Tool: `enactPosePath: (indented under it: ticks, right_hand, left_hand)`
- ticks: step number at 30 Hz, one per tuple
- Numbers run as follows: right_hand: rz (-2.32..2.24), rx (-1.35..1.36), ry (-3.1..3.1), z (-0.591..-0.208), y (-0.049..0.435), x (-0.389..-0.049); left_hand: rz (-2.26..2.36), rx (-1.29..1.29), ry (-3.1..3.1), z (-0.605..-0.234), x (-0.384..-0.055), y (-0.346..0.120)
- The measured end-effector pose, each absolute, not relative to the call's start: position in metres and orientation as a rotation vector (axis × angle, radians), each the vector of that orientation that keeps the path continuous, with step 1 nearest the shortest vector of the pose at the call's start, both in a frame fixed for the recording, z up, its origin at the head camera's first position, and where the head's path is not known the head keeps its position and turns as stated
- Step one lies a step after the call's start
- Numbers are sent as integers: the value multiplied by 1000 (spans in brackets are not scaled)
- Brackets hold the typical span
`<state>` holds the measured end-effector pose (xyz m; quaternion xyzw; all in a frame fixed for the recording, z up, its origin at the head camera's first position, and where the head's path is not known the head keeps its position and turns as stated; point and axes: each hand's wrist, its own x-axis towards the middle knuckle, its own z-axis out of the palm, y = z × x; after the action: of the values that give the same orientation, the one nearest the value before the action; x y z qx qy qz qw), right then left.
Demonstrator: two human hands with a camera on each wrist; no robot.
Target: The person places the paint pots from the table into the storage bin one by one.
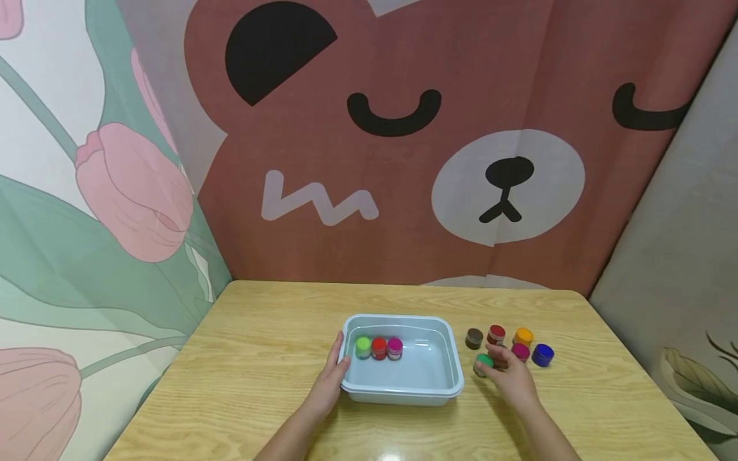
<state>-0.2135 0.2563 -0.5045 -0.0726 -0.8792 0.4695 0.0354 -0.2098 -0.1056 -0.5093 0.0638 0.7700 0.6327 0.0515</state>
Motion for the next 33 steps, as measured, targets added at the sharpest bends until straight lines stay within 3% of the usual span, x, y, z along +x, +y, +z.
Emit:
enactPosePath:
  ticks: [22,33]
  right_hand:
    - [1318,-308,-2704,-516,251,-212]
    - [1433,-309,-2659,-504,251,-212]
  left_hand:
    - [1921,180,2347,-508,-209,-105]
    - [1920,179,2338,-508,-209,-105]
